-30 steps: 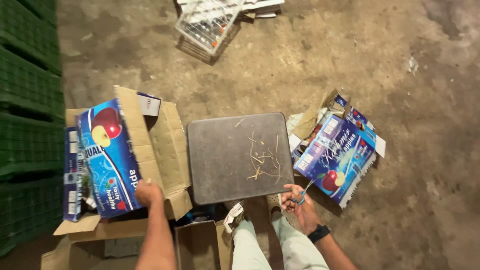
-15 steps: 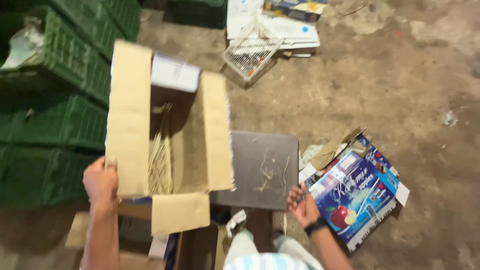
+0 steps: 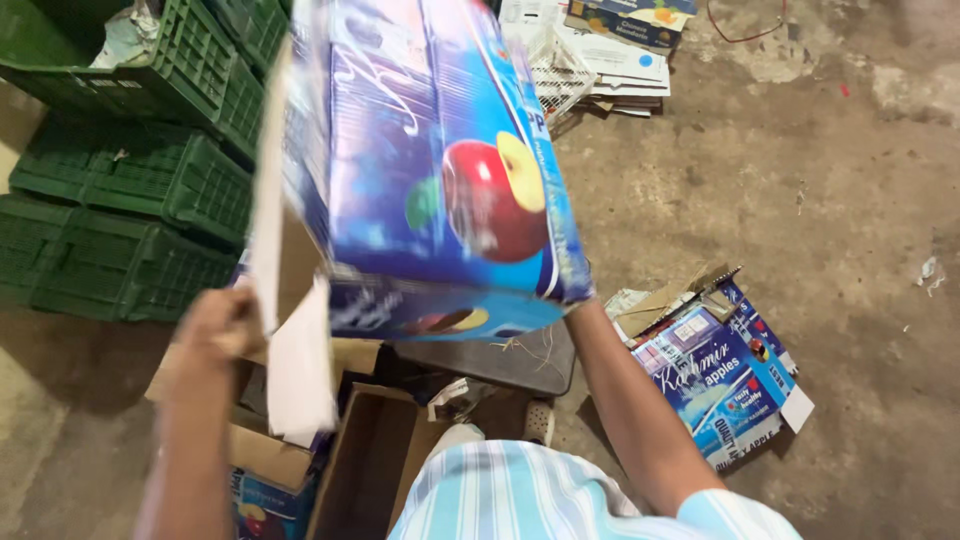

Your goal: The person uses a pair of scissors to cut open several cardboard boxes labeled with apple graphics. They cut along the top edges and sides, then flatten the boxes and place them aside. The process is repeated for multiple boxes in a warehouse-like setting.

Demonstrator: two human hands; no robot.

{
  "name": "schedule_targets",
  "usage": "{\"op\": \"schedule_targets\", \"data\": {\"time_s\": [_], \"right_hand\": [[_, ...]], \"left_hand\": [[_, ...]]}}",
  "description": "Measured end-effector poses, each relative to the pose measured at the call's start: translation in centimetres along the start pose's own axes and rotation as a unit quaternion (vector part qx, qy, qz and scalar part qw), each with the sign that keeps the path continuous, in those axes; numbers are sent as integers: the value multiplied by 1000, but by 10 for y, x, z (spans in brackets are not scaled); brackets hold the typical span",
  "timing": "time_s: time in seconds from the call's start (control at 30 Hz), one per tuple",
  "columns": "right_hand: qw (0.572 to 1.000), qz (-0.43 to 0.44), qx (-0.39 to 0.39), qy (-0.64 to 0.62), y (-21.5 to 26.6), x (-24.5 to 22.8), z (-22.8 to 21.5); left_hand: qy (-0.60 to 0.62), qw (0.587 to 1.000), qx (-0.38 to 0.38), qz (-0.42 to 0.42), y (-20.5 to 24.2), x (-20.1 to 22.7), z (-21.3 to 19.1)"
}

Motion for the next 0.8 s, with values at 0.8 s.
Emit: {"op": "schedule_targets", "data": {"time_s": [0.8], "right_hand": [[811, -230, 286, 456, 175, -88, 71]], "left_hand": [[229, 895, -231, -304, 39, -362, 228]]}}
Point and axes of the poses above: each hand's wrist, its own y-axis away from the middle knuckle, its own z-axis out of the palm, x = y × z, the point moved 2 cm from there along -y, towards the middle knuckle, and after that the axes turned 13 degrees about -y, right-handed, at the moved point
